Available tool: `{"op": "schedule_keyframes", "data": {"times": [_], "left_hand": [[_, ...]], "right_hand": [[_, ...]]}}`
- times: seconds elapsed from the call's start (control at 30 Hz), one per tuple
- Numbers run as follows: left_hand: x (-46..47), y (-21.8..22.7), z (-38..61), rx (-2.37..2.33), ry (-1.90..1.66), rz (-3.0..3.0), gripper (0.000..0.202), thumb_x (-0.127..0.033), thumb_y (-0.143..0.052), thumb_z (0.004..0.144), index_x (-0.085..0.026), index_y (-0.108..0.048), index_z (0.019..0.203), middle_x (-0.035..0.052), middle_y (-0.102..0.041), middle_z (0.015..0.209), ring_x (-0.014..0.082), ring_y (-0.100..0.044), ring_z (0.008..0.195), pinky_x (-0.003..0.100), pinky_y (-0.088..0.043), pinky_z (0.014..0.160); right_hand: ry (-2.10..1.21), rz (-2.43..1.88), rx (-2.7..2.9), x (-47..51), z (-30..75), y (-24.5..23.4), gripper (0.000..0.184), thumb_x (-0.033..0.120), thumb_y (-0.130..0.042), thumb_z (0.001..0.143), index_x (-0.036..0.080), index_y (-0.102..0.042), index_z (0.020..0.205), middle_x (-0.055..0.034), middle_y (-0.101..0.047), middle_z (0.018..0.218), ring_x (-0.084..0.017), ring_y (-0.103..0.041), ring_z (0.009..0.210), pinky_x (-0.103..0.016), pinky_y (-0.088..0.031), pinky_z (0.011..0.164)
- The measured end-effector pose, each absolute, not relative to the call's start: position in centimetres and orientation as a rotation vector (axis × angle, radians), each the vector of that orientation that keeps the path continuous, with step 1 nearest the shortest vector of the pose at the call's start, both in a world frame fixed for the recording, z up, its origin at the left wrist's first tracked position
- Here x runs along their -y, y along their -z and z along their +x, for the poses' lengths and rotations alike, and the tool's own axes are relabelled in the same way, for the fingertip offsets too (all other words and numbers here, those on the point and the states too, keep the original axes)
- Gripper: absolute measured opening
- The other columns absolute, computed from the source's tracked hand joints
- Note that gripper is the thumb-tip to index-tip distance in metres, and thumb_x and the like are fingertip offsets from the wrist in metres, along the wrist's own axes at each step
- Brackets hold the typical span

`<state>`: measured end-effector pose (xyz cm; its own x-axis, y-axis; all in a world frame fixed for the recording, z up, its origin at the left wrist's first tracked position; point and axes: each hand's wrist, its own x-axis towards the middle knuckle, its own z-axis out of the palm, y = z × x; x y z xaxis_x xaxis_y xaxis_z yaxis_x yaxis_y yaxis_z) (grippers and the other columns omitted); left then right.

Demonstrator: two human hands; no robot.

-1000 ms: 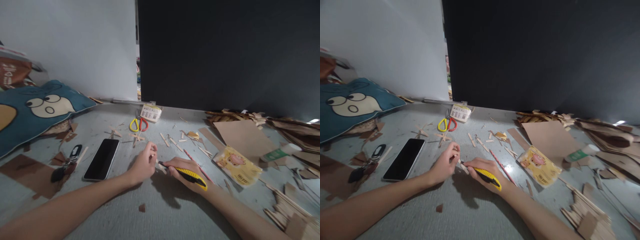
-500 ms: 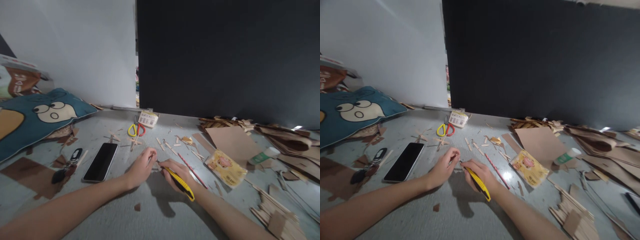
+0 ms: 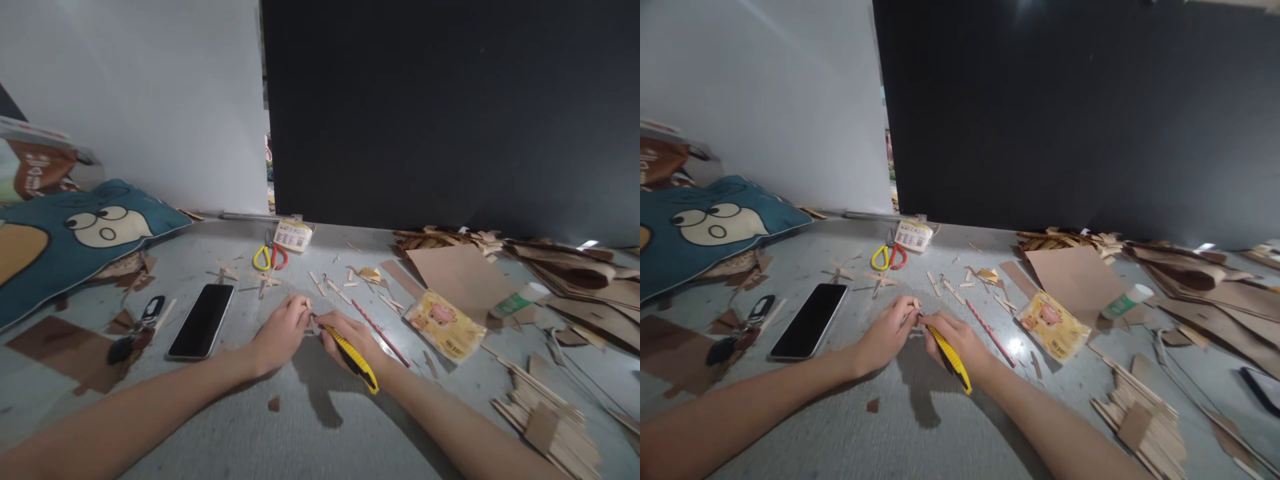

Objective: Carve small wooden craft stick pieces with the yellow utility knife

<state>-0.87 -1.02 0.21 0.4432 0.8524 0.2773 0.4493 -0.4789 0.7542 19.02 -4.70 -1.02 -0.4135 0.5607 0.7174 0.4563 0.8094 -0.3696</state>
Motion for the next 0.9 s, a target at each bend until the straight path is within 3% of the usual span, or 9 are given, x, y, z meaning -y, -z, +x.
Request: {"op": "schedule_keyframes", "data": {"times": [0.1, 0.33, 0.5, 0.67, 0.9], "left_hand": [[1.2, -0.4, -0.9, -1.107, -0.878, 2.156, 0.020, -0.029, -0.039, 0.106, -0.023, -0.056, 0.098, 0.0055, -0.065, 0.100, 0.0229, -0.064, 0.096, 0.038, -0.051, 0.093], [1.6, -0.7, -0.7, -1.094, -0.737, 2.194, 0.016, -0.015, -0.052, 0.093, -0.021, -0.058, 0.106, 0.0065, -0.065, 0.100, 0.0220, -0.062, 0.088, 0.036, -0.051, 0.082], [1.0, -0.2, -0.6, -1.077, -0.730, 2.049, 0.012, -0.020, -0.049, 0.098, -0.022, -0.058, 0.106, 0.0039, -0.069, 0.092, 0.0207, -0.065, 0.084, 0.033, -0.051, 0.077], [0.8, 0.0, -0.7, -1.091, -0.711, 2.014, 0.024, -0.025, -0.047, 0.101, -0.022, -0.058, 0.123, 0.0019, -0.071, 0.085, 0.0215, -0.067, 0.080, 0.032, -0.051, 0.076], [0.9, 0.2, -0.8, -1.069, -0.722, 1.950, 0.030, -0.033, -0.046, 0.105, -0.023, -0.055, 0.131, -0.0012, -0.069, 0.077, 0.0192, -0.065, 0.068, 0.029, -0.048, 0.066]], "right_hand": [[-0.166, -0.746, 2.078, 4.6, 19.0, 1.0, 0.033, 0.009, -0.049, 0.100, 0.024, -0.059, 0.127, -0.0063, -0.074, 0.097, -0.020, -0.076, 0.083, -0.029, -0.062, 0.076], [-0.222, -0.779, 2.029, 4.2, 19.1, 1.7, 0.034, 0.009, -0.052, 0.099, 0.025, -0.060, 0.127, -0.0065, -0.075, 0.102, -0.020, -0.077, 0.086, -0.029, -0.063, 0.079], [-0.258, -0.805, 2.000, 4.1, 18.8, 1.7, 0.030, 0.012, -0.052, 0.101, 0.025, -0.062, 0.126, -0.0062, -0.074, 0.100, -0.019, -0.076, 0.085, -0.029, -0.062, 0.078], [-0.240, -0.833, 1.963, 4.3, 19.0, 1.2, 0.026, 0.013, -0.053, 0.102, 0.024, -0.064, 0.124, -0.0058, -0.074, 0.095, -0.018, -0.075, 0.079, -0.029, -0.061, 0.073], [-0.234, -0.777, 1.968, 4.8, 19.5, 0.6, 0.034, 0.019, -0.054, 0.103, 0.022, -0.060, 0.136, -0.0084, -0.071, 0.093, -0.023, -0.072, 0.077, -0.034, -0.062, 0.068]]}}
